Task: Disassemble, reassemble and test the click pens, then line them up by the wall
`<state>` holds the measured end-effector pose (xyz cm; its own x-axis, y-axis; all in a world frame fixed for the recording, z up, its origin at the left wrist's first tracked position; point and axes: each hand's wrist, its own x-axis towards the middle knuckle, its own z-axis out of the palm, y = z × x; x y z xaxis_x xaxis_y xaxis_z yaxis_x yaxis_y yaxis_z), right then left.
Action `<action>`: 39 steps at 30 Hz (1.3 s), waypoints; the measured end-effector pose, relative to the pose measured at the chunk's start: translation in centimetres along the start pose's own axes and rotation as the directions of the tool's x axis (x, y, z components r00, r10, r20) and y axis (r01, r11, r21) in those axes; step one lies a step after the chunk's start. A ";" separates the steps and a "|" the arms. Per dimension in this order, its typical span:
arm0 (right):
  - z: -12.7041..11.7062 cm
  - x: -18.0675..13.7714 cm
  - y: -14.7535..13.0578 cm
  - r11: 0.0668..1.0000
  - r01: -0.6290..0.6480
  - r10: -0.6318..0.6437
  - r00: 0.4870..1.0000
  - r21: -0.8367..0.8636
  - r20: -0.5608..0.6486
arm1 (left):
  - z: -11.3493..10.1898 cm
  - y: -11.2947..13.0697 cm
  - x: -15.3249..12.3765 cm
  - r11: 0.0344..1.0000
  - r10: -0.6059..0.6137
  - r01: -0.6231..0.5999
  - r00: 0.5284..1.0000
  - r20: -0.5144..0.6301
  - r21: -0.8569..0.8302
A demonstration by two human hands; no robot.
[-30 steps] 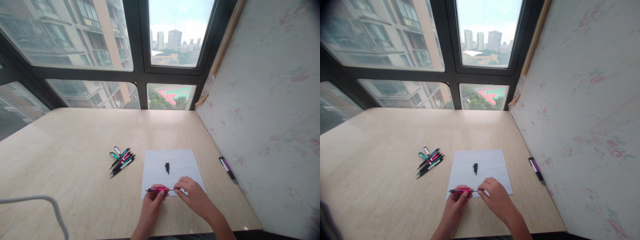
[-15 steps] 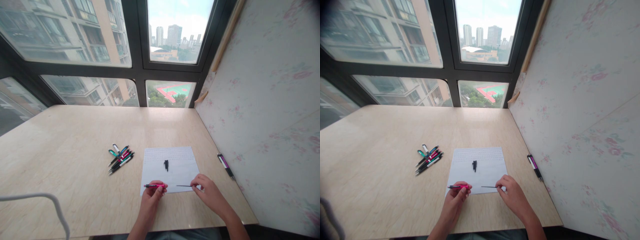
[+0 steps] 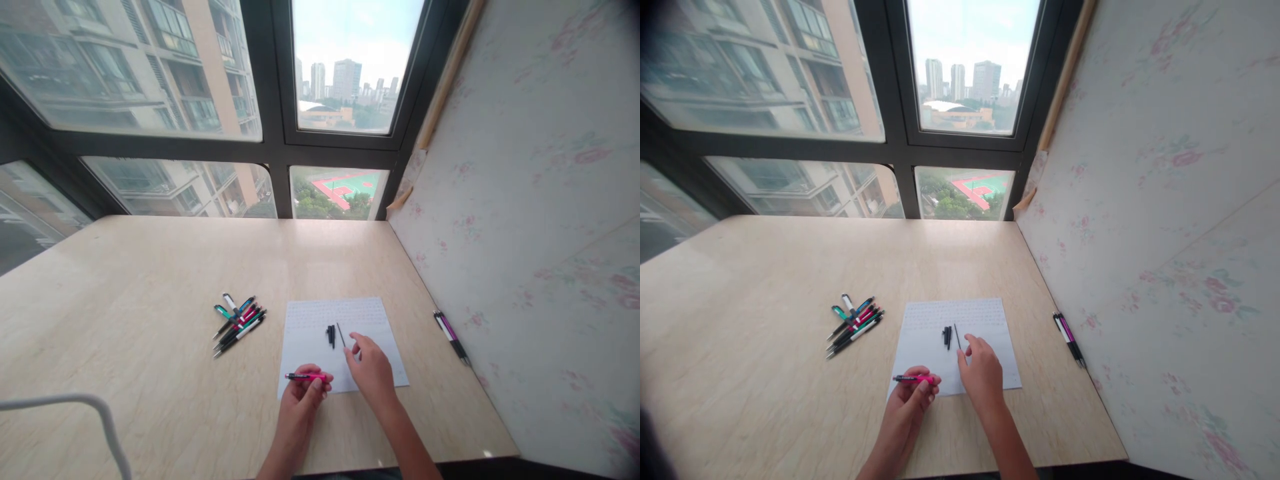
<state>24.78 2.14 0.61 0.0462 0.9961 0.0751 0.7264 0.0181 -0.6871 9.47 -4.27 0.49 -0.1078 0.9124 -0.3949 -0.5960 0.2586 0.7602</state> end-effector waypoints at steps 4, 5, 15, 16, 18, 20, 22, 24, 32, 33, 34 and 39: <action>0.1 -1.5 -0.5 0.950 -0.038 0.019 0.998 0.311 0.064 | 0.3 0.3 -0.2 1.000 -0.010 0.010 1.000 0.001 -0.030; 0.2 -2.1 -0.6 0.900 -0.092 0.045 0.992 0.426 0.120 | 0.4 0.4 -0.2 1.000 -0.015 0.015 1.000 -0.002 -0.027; 1.4 -4.5 -3.2 0.105 -0.555 0.210 0.823 0.825 0.527 | 0.9 0.8 0.7 0.959 0.105 -0.094 0.994 -0.027 0.268; 1.4 -4.4 -3.4 0.078 -0.555 0.210 0.821 0.828 0.531 | 1.1 0.9 0.7 0.944 0.124 -0.110 0.992 -0.027 0.311; 1.3 -4.3 -3.4 0.038 -0.554 0.208 0.818 0.832 0.536 | 1.4 1.2 0.6 0.916 0.151 -0.141 0.989 0.003 0.376; 1.3 -4.2 -3.4 0.017 -0.554 0.200 0.817 0.832 0.540 | 1.6 1.3 0.5 0.889 0.174 -0.173 0.984 0.037 0.423; 1.4 -4.3 -3.3 0.015 -0.556 0.182 0.819 0.831 0.544 | 1.6 1.4 0.5 0.863 0.193 -0.196 0.980 0.055 0.465; 1.4 -4.3 -3.2 0.036 -0.555 0.169 0.823 0.831 0.542 | 1.5 1.5 0.5 0.845 0.197 -0.205 0.978 0.069 0.494; 0.5 -4.1 -2.7 0.191 -0.515 0.201 0.854 0.836 0.480 | 1.3 1.0 1.0 0.982 0.035 -0.026 0.999 -0.040 0.188; 0.3 -4.0 -2.4 0.235 -0.497 0.214 0.865 0.835 0.454 | 1.1 0.9 1.0 0.997 -0.012 0.015 0.999 -0.036 0.080; 0.2 -3.8 -2.0 0.301 -0.472 0.230 0.879 0.829 0.417 | 0.9 0.8 1.0 0.998 -0.060 0.060 0.998 -0.015 -0.037; -0.5 -1.7 0.5 0.733 -0.246 0.215 0.968 0.635 0.127 | -0.2 0.8 0.9 0.893 -0.202 0.251 0.965 0.164 -0.373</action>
<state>25.46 0.39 0.51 0.1136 0.9795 -0.1666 0.0857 -0.1767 -0.9805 8.76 -3.31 0.62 0.1472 0.8807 -0.4502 -0.8564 0.3412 0.3875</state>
